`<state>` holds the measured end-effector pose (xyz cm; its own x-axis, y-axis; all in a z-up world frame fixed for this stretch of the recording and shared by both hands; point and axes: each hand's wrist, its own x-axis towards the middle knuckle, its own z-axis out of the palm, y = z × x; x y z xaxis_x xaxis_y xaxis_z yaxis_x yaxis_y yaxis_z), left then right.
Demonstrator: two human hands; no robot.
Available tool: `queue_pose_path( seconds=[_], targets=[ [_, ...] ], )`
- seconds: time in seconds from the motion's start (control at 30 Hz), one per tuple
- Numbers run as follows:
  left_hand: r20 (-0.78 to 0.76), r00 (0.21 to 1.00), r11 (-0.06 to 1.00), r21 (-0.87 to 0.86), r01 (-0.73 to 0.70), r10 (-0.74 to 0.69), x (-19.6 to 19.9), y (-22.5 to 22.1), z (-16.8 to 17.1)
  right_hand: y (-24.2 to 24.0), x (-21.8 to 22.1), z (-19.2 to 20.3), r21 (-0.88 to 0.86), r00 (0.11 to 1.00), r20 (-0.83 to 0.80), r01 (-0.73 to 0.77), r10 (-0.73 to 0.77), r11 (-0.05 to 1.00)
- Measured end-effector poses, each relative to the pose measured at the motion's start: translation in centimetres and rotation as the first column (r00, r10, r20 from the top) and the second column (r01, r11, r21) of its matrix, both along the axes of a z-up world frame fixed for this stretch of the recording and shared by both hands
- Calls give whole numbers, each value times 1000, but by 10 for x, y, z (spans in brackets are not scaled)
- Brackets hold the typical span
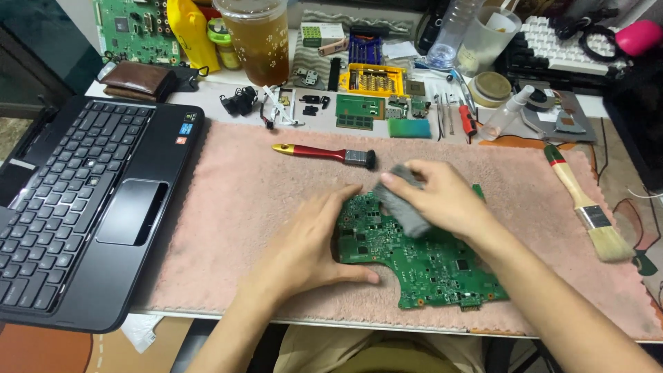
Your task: Scrubbing the surface of a laptop motherboard with an abrasive pad to clean or prepare it.
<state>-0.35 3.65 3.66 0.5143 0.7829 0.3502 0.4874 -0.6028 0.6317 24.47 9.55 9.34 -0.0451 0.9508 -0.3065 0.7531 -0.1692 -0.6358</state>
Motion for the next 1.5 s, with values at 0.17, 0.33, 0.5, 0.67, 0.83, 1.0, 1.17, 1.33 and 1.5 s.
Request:
queue_pose_path(
  seconds=[0.17, 0.33, 0.5, 0.67, 0.83, 1.0, 1.17, 1.33, 1.5],
  targets=[
    [18, 1000, 999, -50, -12, 13, 2, 6, -11, 16, -16, -31, 104, 982, 115, -160, 148, 982],
    [26, 999, 996, -76, -38, 40, 1, 8, -19, 3, -20, -12, 72, 922, 321, -253, 218, 965],
    [35, 999, 994, -101, -36, 40, 0, 7, -15, 16, 16, -16, 96, 884, 464, -119, 61, 988],
    [38, 999, 994, -105, -33, 38, 1, 8, -21, 6, -12, -16, 152, 961, 186, -234, 205, 960],
    [31, 998, 995, -91, -50, 53, 1, 10, -26, 4, -18, -18, 110, 947, 211, -268, 241, 957],
    [40, 999, 996, -81, -29, 33, 1, 10, -21, 18, 1, -6, -106, 878, 308, -352, 367, 930],
    [54, 998, 997, -68, -36, 40, 2, 9, -26, 17, -6, -14, 12, 945, 113, -311, 308, 950],
    [38, 998, 993, -109, -42, 46, 0, 9, -20, 1, 0, 10, -231, 860, 350, -306, 372, 924],
    [43, 999, 997, -69, -31, 34, 1, 11, -25, -19, -10, -1, 4, 960, 162, -233, 229, 973]
  ],
)
